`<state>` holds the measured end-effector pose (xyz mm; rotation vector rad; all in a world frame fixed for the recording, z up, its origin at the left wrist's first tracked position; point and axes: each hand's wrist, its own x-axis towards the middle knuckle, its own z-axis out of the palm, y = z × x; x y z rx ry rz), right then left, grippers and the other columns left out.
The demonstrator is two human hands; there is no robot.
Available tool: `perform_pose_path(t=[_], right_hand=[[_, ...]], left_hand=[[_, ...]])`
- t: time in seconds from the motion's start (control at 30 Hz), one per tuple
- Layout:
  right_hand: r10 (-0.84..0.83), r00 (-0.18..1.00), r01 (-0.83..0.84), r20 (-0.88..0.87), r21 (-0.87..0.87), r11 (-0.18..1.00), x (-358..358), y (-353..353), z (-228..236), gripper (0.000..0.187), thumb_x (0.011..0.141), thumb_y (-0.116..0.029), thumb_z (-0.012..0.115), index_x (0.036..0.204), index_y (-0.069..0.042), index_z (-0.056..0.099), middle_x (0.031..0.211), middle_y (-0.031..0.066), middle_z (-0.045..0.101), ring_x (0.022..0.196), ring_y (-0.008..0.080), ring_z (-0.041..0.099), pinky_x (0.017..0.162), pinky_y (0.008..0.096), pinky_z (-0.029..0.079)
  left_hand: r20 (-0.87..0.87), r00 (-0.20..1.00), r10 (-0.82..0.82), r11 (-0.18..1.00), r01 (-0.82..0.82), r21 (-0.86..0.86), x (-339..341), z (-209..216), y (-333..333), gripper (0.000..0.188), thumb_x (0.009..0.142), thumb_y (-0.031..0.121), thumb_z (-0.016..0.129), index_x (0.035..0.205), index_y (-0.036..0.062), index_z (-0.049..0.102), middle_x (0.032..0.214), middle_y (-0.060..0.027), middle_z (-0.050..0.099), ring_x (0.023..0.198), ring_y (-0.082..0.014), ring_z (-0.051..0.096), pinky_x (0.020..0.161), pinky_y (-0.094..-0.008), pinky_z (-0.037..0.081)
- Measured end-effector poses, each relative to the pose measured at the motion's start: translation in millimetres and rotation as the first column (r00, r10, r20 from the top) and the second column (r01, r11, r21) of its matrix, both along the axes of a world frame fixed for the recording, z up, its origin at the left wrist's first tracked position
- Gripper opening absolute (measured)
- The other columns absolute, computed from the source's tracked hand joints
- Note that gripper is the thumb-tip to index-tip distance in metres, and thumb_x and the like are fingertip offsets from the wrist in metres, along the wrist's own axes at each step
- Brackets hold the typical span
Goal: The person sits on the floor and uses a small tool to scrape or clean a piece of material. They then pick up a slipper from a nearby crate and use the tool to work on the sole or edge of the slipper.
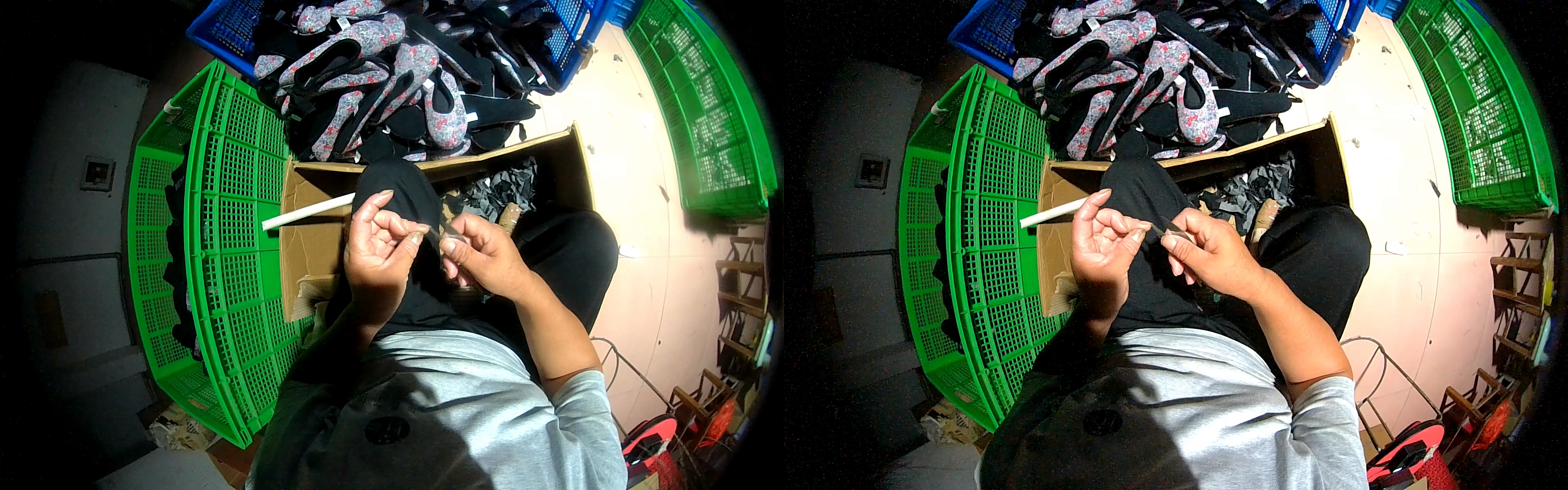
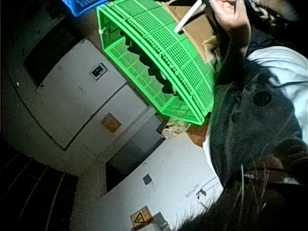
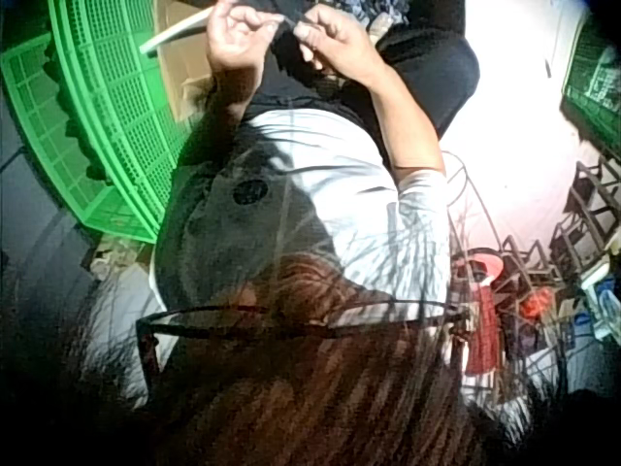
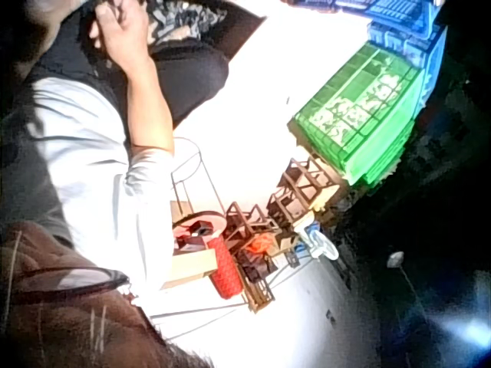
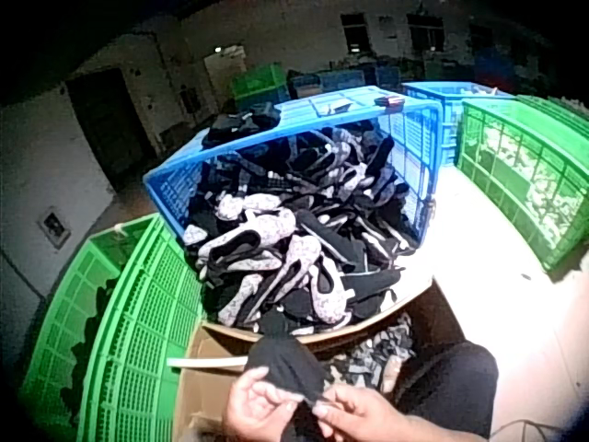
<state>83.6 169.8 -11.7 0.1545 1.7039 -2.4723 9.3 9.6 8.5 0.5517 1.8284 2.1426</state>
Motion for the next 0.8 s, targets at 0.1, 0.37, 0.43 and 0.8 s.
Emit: perform_pose_path(t=[0.1, 0.37, 0.43, 0.8], right_hand=[[-0.005, 1.0, 0.005, -0.029, 0.011, 1.0, 0.4, 0.7, -1.3, 0.018, 0.098, -0.02, 0.056, 0.09, -0.005, 0.05, 0.067, 0.0008, 0.06, 0.051, 0.0053, 0.052, 0.046, 0.02, 0.042], [-0.009, 0.998, 0.017, -0.058, 0.138, 0.99, 2.2, 3.1, -1.0, 0.019, 0.097, -0.02, 0.058, 0.087, -0.004, 0.053, 0.066, -0.0001, 0.06, 0.054, 0.0057, 0.055, 0.048, 0.0209, 0.043], [-0.008, 0.997, 0.024, -0.081, 0.195, 0.981, 2.2, 3.4, -1.7, 0.018, 0.096, -0.019, 0.059, 0.088, -0.004, 0.054, 0.068, 0.0002, 0.06, 0.056, 0.0056, 0.055, 0.05, 0.0208, 0.044], [0.026, 0.983, 0.054, -0.184, 0.42, 0.906, 2.2, 8.8, 4.9, 0.018, 0.093, -0.018, 0.062, 0.089, -0.002, 0.058, 0.066, 0.0051, 0.062, 0.059, 0.0124, 0.061, 0.054, 0.027, 0.047]], left_hand=[[-0.008, 1.0, -0.008, 1.0, 0.008, -0.006, 0.3, 1.8, 0.5, 0.057, 0.084, -0.015, 0.055, 0.135, -0.004, 0.034, 0.089, -0.0046, 0.05, 0.087, -0.0125, 0.059, 0.088, -0.0291, 0.051], [-0.161, 0.986, -0.042, 0.994, 0.025, -0.106, -2.6, -0.6, -1.3, 0.055, 0.082, -0.016, 0.056, 0.133, -0.0051, 0.039, 0.083, -0.0045, 0.051, 0.083, -0.0123, 0.059, 0.085, -0.0292, 0.051], [-0.202, 0.979, -0.043, 0.99, 0.015, -0.14, -3.2, 0.0, -1.0, 0.054, 0.082, -0.016, 0.056, 0.132, -0.0054, 0.041, 0.082, -0.0045, 0.052, 0.081, -0.0119, 0.059, 0.084, -0.0288, 0.052], [-0.242, 0.967, -0.084, 0.978, 0.034, -0.203, -4.1, 1.9, -2.7, 0.054, 0.081, -0.016, 0.055, 0.132, -0.0056, 0.042, 0.081, -0.006, 0.054, 0.08, -0.0121, 0.059, 0.082, -0.0278, 0.052]])
